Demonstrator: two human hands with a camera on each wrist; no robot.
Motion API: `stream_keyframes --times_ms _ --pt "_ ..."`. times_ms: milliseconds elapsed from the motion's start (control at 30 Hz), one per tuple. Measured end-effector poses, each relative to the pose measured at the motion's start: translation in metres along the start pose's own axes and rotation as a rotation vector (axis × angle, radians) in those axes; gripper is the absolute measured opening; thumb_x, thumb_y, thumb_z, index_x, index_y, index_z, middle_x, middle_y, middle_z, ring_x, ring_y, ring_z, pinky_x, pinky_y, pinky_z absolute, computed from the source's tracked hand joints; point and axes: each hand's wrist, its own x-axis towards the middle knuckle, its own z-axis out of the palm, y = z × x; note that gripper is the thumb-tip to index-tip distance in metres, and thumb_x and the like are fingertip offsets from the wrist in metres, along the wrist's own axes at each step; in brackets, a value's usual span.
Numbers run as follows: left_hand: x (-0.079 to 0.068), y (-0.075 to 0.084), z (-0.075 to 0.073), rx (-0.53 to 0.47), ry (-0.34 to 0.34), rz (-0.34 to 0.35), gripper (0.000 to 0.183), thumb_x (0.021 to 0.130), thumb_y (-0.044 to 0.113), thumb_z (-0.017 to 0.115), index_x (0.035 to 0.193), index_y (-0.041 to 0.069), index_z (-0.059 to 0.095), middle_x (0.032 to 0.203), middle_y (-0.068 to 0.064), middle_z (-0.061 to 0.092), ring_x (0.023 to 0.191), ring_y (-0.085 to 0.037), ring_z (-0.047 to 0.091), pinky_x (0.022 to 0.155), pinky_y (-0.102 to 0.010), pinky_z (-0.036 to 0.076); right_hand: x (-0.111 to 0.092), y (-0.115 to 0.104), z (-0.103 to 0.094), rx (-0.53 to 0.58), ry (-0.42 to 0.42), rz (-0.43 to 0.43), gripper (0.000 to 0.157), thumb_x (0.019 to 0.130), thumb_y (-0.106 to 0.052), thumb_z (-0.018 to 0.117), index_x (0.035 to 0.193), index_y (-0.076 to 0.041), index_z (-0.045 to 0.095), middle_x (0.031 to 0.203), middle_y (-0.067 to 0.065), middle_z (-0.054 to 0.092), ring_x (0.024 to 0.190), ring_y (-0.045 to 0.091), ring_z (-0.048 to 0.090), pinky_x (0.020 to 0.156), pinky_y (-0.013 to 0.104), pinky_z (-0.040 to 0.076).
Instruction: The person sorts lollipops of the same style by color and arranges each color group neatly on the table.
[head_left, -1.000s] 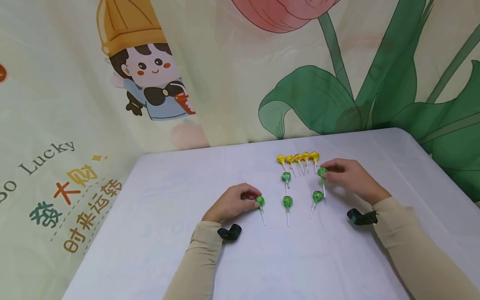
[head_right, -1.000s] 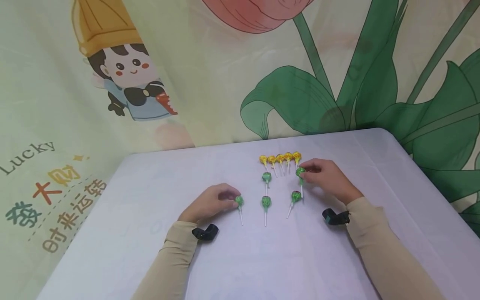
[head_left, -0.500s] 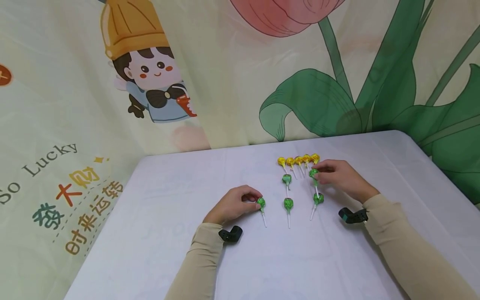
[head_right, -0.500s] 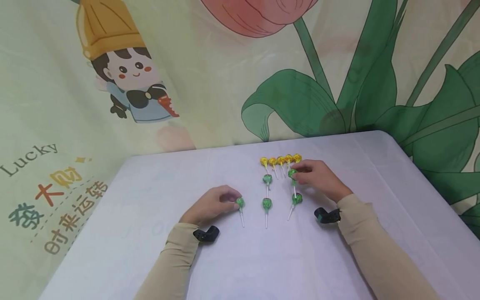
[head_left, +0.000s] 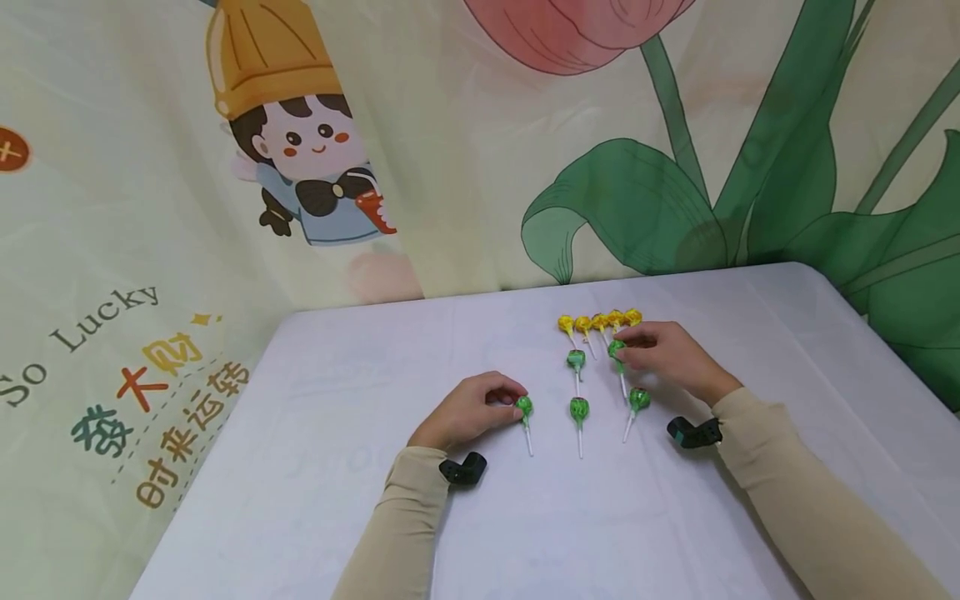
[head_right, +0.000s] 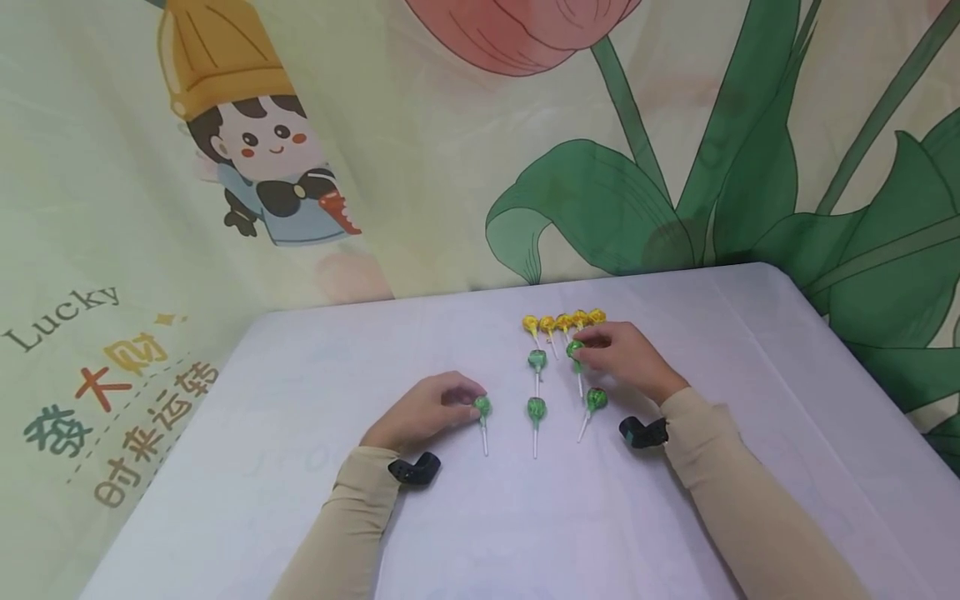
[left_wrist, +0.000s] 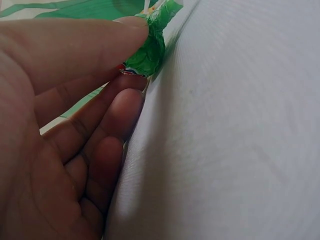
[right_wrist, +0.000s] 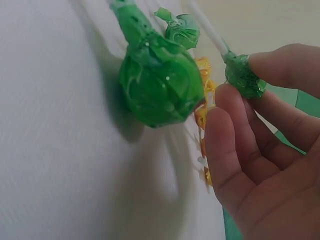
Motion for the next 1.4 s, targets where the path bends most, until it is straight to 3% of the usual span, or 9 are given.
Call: stream_keyframes --times_ms 333,767,1400 --pt "-0.002 -0.002 0.000 -0.011 -0.001 -0.007 0.021 0.090 0.022 0.077 0.110 0.025 0.072 0.102 0.007 0.065 0.096 -0.013 0.060 0.088 -0.034 0.048 0.010 -0.011 0.015 -0.151 0.005 -0.016 0.037 0.094 -0.024 0.070 0.127 -0.006 0.068 0.112 0.008 0.066 0.101 0.026 0.058 0.085 0.037 0.052" --pt "0.001 0.000 -0.001 0.009 -0.005 -0.024 0.021 0.090 0.023 0.077 0.110 0.028 0.072 0.101 0.008 0.065 0.096 -0.013 0.059 0.088 -0.034 0.047 0.013 -0.016 0.026 -0.193 -0.016 -0.013 0.029 0.094 -0.022 0.071 0.119 -0.008 0.070 0.106 0.007 0.065 0.098 0.025 0.057 0.075 0.033 0.053" --pt "0.000 0.001 -0.002 0.026 -0.007 -0.038 0.022 0.090 0.023 0.076 0.111 0.028 0.072 0.101 0.008 0.065 0.096 -0.013 0.059 0.087 -0.034 0.047 0.018 -0.024 0.036 -0.321 -0.006 -0.066 0.029 0.094 -0.016 0.069 0.120 -0.002 0.069 0.107 0.008 0.067 0.097 0.024 0.060 0.082 0.038 0.054"
